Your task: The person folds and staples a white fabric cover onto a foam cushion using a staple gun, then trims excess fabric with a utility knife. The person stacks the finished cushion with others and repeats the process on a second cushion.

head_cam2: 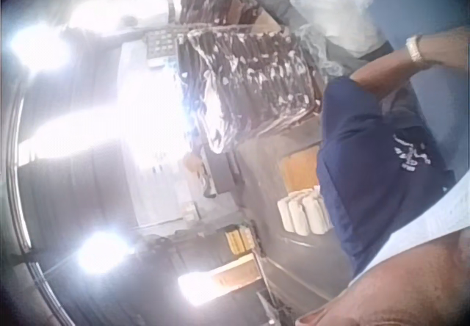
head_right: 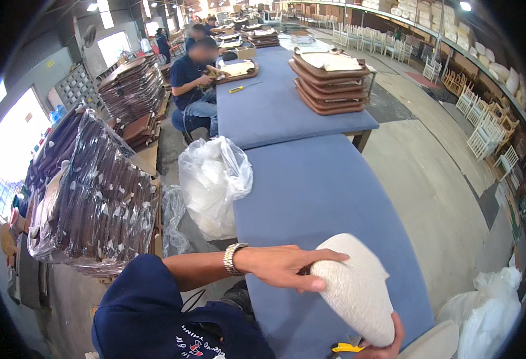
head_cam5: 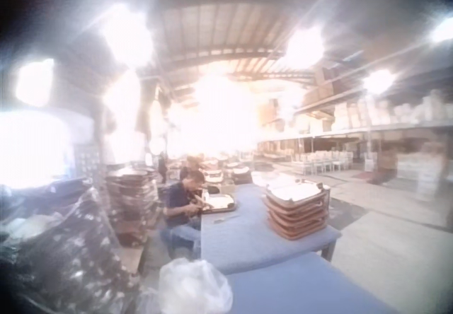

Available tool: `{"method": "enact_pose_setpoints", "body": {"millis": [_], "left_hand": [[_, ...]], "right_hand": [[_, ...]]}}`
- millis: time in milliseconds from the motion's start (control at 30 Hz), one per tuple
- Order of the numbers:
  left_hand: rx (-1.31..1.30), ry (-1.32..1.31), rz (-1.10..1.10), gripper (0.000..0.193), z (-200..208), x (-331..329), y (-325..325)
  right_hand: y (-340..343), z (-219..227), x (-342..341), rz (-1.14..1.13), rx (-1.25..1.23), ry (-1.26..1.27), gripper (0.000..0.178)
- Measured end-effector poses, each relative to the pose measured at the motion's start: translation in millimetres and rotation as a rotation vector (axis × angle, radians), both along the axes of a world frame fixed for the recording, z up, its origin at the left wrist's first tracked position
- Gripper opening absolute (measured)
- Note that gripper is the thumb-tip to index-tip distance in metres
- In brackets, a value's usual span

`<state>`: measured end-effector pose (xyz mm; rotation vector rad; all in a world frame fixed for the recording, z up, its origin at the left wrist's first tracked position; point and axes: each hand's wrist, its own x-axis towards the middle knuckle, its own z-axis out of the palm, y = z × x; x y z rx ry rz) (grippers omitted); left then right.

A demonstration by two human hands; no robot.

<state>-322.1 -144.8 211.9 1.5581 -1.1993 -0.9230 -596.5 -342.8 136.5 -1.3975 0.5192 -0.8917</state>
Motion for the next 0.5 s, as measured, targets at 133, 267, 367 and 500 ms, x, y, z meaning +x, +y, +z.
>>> {"method": "enact_pose_setpoints", "body": {"millis": [133, 267, 367, 500], "left_hand": [[0.201, -0.463, 0.063, 0.086, -20.2, 56.3, 35.0], [-0.127, -0.855, 0.175, 0.08, -43.0, 119.2, 43.7], [-0.203, -0.62, 0.055, 0.073, -36.2, 149.5, 47.6], [-0.509, -0.321, 0.005, 0.071, -30.7, 174.5, 41.7]], "right_hand": [[23.0, -18.1, 94.0, -0.091, -0.335, 0.224, 0.064], [50.9, 7.6, 161.9, -0.188, -0.517, 0.339, 0.059], [63.6, 26.1, 185.5, -0.289, -0.447, 0.281, 0.052], [90.2, 58.2, 208.3, -0.359, -0.427, 0.376, 0.046]]}}
